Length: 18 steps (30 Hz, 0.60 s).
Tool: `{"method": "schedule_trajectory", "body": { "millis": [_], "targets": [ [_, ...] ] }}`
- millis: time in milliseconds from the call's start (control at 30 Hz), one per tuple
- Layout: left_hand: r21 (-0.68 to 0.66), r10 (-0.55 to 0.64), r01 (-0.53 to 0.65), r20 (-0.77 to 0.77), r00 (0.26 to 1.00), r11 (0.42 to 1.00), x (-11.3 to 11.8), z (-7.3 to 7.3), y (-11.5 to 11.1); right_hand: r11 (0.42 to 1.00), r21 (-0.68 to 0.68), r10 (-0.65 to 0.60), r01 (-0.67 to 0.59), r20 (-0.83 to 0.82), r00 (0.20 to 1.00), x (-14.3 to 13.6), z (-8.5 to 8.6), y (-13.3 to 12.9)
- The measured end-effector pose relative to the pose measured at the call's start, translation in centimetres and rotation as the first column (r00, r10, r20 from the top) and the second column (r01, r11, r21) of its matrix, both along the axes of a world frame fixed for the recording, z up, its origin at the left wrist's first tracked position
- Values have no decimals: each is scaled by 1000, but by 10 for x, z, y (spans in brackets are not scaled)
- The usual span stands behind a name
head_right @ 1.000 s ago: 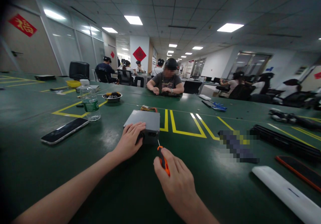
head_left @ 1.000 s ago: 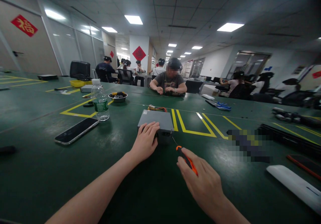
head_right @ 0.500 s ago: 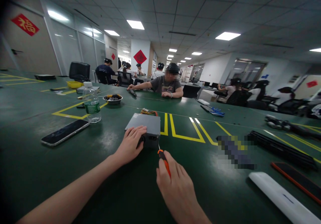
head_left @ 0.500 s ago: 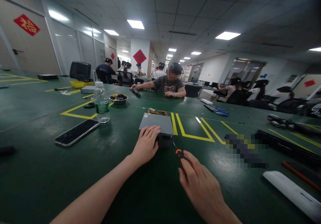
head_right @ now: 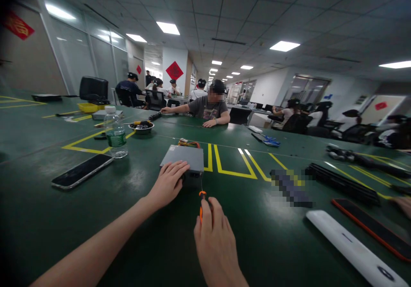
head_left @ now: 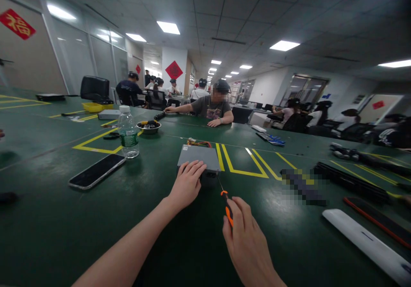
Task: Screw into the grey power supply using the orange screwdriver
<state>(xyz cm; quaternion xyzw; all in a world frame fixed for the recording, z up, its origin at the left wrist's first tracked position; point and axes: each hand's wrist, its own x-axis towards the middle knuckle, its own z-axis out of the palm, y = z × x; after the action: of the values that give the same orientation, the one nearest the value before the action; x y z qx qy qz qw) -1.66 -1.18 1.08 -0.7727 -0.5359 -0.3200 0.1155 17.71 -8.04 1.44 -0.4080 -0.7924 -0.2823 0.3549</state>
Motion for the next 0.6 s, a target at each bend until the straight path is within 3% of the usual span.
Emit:
{"method": "schedule_trajectory", "body": {
  "millis": [100, 267, 367, 533, 600],
  "targets": [
    [-5, 1, -1, -4, 1000, 1000, 0, 0, -1, 999, 3, 47, -47, -30, 998, 0, -5, -1],
    [1, -5, 5, 0, 1000, 1000, -1, 1, -3, 974, -180, -145, 138, -29, 989, 8, -2, -1],
    [-1, -10, 10, 7, 1000, 1000, 0, 2, -3, 957, -236, -178, 170, -11, 984, 4, -3, -3],
    [5, -11, 11, 26, 1000, 1000, -1, 1, -2, 957, -285, -89, 52, -119, 989, -7, -15, -7],
    [1, -6, 6, 26, 1000, 1000, -1, 1, -1, 915, -399, -38, -58, -228, 973, -9, -21, -6]
  ]
}}
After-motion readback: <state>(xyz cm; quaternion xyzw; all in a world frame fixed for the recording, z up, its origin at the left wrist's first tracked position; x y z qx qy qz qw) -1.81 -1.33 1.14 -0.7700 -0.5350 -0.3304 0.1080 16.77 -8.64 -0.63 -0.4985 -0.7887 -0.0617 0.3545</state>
